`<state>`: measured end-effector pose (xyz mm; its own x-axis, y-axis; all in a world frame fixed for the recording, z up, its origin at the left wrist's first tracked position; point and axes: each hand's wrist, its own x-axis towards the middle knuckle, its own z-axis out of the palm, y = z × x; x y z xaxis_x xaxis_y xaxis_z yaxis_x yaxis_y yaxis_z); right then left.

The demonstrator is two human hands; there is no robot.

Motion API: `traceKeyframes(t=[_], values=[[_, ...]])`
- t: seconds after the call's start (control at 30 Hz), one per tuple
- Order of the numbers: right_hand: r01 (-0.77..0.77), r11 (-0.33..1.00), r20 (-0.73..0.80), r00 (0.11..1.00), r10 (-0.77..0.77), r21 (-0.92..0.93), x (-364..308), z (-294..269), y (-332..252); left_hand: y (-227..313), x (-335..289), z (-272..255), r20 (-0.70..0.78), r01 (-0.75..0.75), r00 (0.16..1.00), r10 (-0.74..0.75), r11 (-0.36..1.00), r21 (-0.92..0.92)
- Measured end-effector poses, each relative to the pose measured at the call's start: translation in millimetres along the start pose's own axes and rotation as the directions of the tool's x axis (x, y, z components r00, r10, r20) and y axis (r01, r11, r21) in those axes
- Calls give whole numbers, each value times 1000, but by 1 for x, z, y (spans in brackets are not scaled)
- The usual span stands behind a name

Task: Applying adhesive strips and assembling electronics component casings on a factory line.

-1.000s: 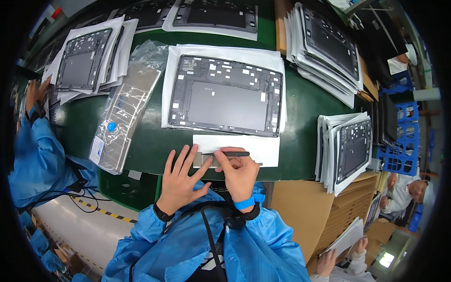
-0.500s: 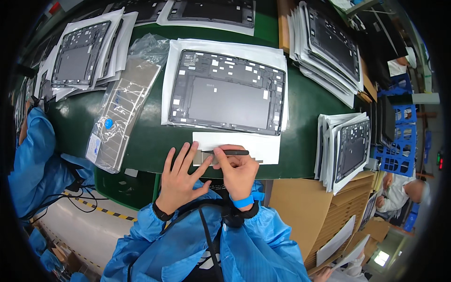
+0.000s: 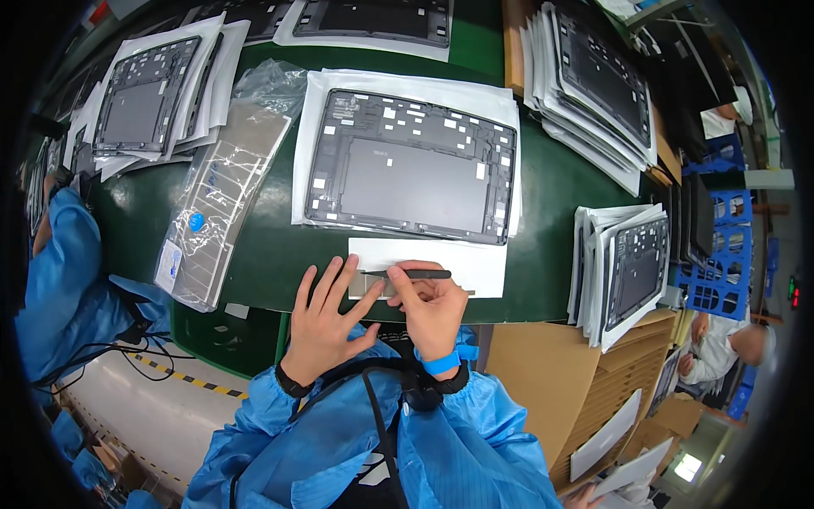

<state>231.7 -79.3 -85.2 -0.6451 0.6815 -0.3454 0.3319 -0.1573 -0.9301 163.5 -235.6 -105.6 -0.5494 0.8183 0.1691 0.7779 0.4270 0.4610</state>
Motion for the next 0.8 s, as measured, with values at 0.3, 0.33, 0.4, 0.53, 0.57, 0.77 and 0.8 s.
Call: traceKeyframes(t=[0.3,0.33,0.4,0.53,0.57,0.77,0.8], values=[[158,982,-42,987,-155,102,-4,5,6,1,0,0,-9,5,1000,-5,1000,-14],[149,982,-40,989,-145,112,-4,4,7,1,1,0,-14,7,1000,-7,1000,-18],[139,983,-38,990,-135,123,-3,4,8,1,1,0,-12,9,1000,-9,1000,-16],[119,976,-35,993,-114,181,-2,3,10,2,1,-1,-8,18,1000,-19,1000,-12],[109,972,-30,994,-105,209,-1,3,10,2,0,-1,-6,19,1000,-19,1000,-12],[120,973,-38,993,-114,199,-1,4,9,4,1,0,-9,25,1000,-25,1000,-13],[118,973,-40,993,-112,200,0,4,7,3,1,1,-6,25,1000,-25,1000,-5]])
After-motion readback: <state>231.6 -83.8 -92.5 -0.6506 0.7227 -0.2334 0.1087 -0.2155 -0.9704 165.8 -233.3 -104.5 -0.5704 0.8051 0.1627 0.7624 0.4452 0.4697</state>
